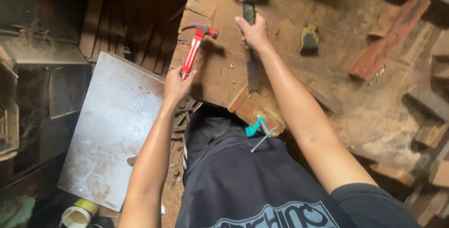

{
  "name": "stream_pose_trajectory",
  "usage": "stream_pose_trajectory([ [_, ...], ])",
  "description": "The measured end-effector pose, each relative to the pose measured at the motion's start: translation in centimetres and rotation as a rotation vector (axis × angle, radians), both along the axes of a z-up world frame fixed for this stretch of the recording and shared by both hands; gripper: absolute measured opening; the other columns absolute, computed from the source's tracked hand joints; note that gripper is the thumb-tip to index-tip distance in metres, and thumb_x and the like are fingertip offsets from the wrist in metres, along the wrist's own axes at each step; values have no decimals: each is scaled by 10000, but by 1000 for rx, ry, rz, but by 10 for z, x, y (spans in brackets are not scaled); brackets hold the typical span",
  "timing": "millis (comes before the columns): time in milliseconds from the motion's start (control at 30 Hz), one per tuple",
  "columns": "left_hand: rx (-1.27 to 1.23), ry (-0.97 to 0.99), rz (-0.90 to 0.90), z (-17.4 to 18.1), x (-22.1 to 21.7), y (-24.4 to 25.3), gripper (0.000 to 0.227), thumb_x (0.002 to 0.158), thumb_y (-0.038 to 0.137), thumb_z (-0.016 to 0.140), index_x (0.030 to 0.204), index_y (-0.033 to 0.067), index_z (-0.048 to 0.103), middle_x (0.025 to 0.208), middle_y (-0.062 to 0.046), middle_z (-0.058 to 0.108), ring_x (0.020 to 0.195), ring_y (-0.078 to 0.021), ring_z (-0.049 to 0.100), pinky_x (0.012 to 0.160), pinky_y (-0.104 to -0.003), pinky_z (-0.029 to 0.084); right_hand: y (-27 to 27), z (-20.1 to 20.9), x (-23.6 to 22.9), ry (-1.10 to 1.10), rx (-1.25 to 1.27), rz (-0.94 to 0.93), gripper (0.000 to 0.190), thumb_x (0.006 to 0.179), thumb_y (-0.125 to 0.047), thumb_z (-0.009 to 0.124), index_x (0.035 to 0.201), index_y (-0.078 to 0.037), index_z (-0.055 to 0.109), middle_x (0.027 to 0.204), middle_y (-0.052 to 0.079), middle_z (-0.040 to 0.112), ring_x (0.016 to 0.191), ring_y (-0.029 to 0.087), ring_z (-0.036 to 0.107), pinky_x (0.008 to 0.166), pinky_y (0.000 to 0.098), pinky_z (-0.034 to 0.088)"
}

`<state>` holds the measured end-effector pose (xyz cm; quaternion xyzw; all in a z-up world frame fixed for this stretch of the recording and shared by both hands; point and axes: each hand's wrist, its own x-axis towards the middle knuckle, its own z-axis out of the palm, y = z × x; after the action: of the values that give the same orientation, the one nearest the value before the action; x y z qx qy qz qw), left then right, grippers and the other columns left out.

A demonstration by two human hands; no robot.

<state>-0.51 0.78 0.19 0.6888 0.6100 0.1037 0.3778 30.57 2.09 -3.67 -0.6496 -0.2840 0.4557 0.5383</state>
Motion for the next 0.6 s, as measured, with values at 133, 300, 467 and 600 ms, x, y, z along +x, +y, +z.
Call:
stream_pose_trajectory([
  [133, 23, -63, -18, 6, 4, 14, 407, 876, 412, 749, 994, 25, 711, 659, -110, 611, 597, -230, 583, 598, -409, 482, 9, 8, 0, 22, 1, -35, 258, 907, -227, 782, 874, -112, 553, 629, -29, 552, 461, 76, 508, 418, 269, 420],
  [300, -17, -68, -87, 14, 6, 20, 410, 889, 402, 765, 966, 4, 700, 648, -99, 567, 604, -187, 529, 582, -387, 471, 2, 9, -1, -27, 73, -50, 290, 925, -241, 797, 861, -98, 553, 655, -25, 570, 480, 74, 526, 431, 268, 443],
  [467, -134, -64, -123, 24, 16, 44, 402, 889, 410, 749, 935, 15, 693, 610, -54, 566, 560, -146, 544, 570, -362, 472, -4, 9, 3, -38, 83, -90, 295, 923, -244, 805, 864, -92, 559, 665, -31, 563, 487, 72, 540, 430, 266, 463],
  [600, -74, -78, -172, 29, 24, 67, 358, 887, 391, 748, 990, 51, 701, 584, -60, 527, 538, -144, 490, 548, -357, 450, -4, 15, 2, -42, -13, -132, 266, 914, -243, 797, 888, -92, 579, 658, -30, 566, 479, 72, 541, 428, 264, 468],
])
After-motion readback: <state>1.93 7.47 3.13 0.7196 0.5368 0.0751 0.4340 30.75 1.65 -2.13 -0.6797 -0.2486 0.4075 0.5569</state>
